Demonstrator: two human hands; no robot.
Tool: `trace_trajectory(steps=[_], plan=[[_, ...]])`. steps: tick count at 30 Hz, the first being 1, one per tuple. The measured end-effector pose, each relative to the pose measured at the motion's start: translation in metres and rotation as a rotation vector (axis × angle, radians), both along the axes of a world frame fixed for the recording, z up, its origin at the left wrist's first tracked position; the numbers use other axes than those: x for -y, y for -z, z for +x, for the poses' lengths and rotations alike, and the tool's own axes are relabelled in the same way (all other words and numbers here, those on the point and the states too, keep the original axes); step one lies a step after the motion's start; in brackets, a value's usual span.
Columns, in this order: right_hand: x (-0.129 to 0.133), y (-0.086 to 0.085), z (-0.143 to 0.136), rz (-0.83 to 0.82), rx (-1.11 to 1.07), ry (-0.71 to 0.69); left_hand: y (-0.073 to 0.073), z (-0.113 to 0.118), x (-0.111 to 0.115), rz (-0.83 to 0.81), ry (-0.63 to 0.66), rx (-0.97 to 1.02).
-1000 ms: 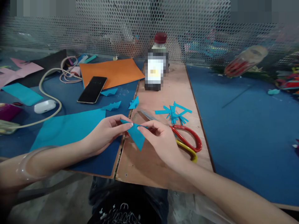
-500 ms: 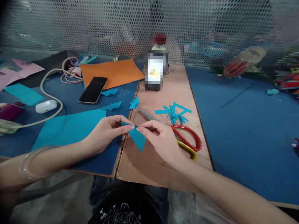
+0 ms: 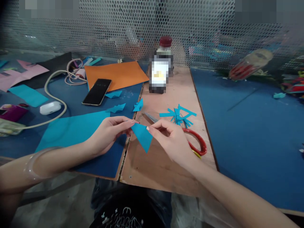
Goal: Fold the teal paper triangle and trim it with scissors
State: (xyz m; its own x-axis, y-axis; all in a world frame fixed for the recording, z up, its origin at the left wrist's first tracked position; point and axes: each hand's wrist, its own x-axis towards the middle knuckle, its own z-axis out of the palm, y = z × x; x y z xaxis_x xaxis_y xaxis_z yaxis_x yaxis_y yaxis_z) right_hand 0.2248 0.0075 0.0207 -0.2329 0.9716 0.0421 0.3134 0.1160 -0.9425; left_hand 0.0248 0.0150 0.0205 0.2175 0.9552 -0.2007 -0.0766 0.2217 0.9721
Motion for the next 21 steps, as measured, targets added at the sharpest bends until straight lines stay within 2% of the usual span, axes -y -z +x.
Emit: trace_trajectory(steps=[5, 13, 18, 21], plan=[[-0.005, -0.003, 0.005, -0.004, 0.066, -0.050, 0.001, 0.000, -0.001, -0.070, 0.003, 0.042], [-0.006, -0.006, 0.011, 0.008, 0.145, -0.099, -0.002, 0.001, -0.001, -0.045, -0.002, 0.047], [0.000, -0.006, 0.009, 0.076, 0.099, 0.044, 0.001, 0.002, -0.001, -0.071, 0.116, 0.023], [0.005, -0.006, 0.006, 0.181, 0.190, 0.020, 0.003, 0.002, -0.001, -0.003, 0.176, -0.068]])
